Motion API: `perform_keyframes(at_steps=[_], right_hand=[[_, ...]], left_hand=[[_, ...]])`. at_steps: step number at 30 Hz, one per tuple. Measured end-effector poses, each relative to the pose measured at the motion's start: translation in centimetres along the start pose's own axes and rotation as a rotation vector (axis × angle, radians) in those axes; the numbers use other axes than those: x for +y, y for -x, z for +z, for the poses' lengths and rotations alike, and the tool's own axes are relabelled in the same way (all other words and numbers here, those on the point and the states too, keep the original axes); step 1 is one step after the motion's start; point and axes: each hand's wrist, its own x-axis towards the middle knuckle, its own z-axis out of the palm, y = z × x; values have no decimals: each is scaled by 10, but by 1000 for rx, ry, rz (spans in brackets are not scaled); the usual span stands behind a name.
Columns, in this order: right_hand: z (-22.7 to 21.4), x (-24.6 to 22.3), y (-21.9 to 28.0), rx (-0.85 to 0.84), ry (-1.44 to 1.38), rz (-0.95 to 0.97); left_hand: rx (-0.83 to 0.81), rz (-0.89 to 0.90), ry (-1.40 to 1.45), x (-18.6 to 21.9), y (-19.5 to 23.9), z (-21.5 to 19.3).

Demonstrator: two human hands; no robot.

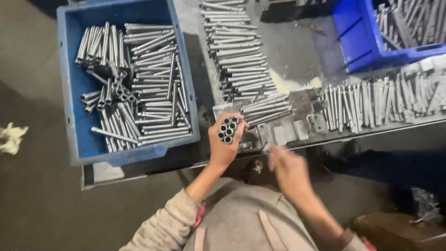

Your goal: Assembling small metal tubes into a circular jig on a workbench

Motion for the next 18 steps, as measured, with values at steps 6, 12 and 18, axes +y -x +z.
perform_keyframes(at_steps=[6,12,18], right_hand=[[-24,62,-57,31,361,-443],[-28,69,-92,-196,362,-466],[-68,67,-21,-158,-1,-240]], left_hand=[[12,15,-42,-3,-3,0],[59,54,-129,6,2,8],[125,12,-138,3,4,6]])
